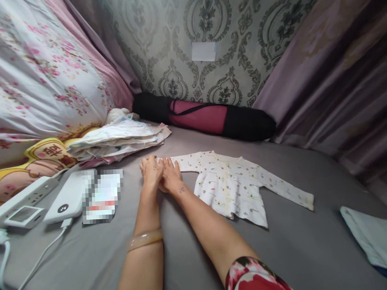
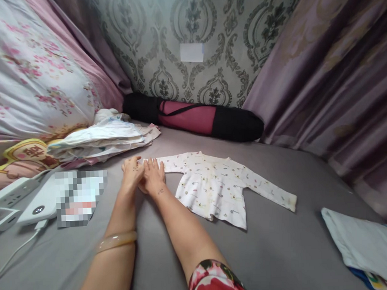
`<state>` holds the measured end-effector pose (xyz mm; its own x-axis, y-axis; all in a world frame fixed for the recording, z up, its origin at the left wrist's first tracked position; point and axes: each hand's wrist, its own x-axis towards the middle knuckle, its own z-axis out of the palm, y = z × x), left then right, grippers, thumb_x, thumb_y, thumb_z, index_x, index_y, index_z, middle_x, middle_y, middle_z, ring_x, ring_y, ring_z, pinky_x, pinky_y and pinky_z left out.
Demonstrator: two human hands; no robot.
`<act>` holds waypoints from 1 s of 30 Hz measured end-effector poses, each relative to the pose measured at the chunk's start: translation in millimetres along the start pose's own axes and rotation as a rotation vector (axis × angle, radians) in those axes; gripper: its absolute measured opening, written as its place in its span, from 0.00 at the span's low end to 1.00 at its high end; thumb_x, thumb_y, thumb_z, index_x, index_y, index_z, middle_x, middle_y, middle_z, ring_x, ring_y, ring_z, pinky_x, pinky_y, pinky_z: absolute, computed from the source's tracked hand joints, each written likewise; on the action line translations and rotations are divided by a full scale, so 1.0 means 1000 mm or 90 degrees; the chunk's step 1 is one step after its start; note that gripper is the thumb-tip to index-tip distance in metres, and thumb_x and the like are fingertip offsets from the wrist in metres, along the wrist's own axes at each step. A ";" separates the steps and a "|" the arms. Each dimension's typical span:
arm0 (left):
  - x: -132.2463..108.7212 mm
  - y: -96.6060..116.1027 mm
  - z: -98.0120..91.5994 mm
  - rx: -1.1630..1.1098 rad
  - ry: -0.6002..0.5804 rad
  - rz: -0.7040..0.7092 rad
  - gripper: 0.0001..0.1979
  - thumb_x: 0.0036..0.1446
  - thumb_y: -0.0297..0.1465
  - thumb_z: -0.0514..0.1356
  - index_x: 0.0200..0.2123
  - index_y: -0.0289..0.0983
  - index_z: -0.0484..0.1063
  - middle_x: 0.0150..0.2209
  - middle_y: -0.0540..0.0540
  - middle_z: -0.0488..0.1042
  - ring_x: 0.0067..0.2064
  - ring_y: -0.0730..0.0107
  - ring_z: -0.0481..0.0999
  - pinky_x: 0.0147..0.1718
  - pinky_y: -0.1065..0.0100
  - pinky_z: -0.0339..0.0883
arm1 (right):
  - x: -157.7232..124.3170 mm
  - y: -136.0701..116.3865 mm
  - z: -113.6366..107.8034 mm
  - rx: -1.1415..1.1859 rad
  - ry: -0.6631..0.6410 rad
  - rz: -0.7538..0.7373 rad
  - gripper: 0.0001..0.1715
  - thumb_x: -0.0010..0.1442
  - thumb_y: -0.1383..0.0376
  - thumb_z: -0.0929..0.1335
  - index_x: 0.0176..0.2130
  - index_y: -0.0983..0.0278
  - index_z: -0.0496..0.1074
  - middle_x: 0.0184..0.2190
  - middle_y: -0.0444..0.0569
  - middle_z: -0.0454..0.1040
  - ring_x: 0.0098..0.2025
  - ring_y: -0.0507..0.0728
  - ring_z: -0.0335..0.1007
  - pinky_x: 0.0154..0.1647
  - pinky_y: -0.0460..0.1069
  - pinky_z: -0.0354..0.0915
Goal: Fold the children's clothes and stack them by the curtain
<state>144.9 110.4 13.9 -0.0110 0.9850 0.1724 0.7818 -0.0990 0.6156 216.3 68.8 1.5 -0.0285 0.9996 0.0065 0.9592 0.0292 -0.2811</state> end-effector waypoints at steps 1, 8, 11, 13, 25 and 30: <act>0.000 0.001 0.000 0.002 0.002 0.010 0.19 0.57 0.28 0.51 0.49 0.31 0.71 0.50 0.32 0.68 0.57 0.50 0.64 0.58 0.56 0.55 | 0.000 0.000 -0.002 0.006 -0.011 0.001 0.38 0.65 0.60 0.56 0.69 0.71 0.44 0.70 0.56 0.42 0.71 0.62 0.33 0.68 0.62 0.33; -0.001 0.018 -0.007 0.046 0.020 0.062 0.20 0.57 0.26 0.49 0.50 0.31 0.72 0.47 0.33 0.72 0.55 0.49 0.67 0.55 0.55 0.59 | -0.054 0.016 -0.042 0.144 0.152 -0.037 0.32 0.65 0.65 0.58 0.66 0.70 0.52 0.67 0.56 0.54 0.69 0.58 0.44 0.68 0.54 0.43; -0.011 0.034 -0.009 0.057 -0.045 0.080 0.20 0.58 0.28 0.49 0.50 0.31 0.72 0.47 0.33 0.75 0.52 0.50 0.71 0.51 0.59 0.63 | -0.106 0.049 -0.062 0.229 0.258 0.018 0.25 0.63 0.69 0.60 0.59 0.66 0.63 0.58 0.54 0.68 0.60 0.55 0.62 0.61 0.51 0.57; -0.021 0.045 -0.008 0.061 -0.100 0.088 0.19 0.59 0.31 0.49 0.49 0.32 0.73 0.46 0.35 0.76 0.50 0.51 0.74 0.47 0.61 0.65 | -0.145 0.081 -0.076 0.267 0.306 0.117 0.20 0.63 0.68 0.60 0.53 0.64 0.69 0.50 0.52 0.74 0.52 0.55 0.70 0.53 0.49 0.63; -0.072 0.081 0.001 0.207 -0.403 0.167 0.11 0.54 0.32 0.54 0.24 0.36 0.72 0.20 0.45 0.74 0.27 0.65 0.76 0.29 0.71 0.63 | -0.283 0.173 -0.090 0.037 0.066 0.538 0.19 0.62 0.54 0.62 0.31 0.62 0.74 0.33 0.52 0.79 0.37 0.59 0.73 0.29 0.48 0.54; -0.096 0.077 -0.011 0.140 -0.502 0.140 0.14 0.55 0.34 0.53 0.19 0.36 0.68 0.17 0.47 0.70 0.22 0.69 0.72 0.25 0.72 0.62 | -0.284 0.156 -0.086 0.024 0.041 0.536 0.16 0.61 0.53 0.63 0.33 0.60 0.73 0.34 0.51 0.78 0.38 0.60 0.73 0.30 0.49 0.52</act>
<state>199.1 7.2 52.7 0.5293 0.7654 -0.3661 0.8199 -0.3505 0.4527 398.8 -210.8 38.5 0.7088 0.6857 -0.1657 0.6427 -0.7246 -0.2489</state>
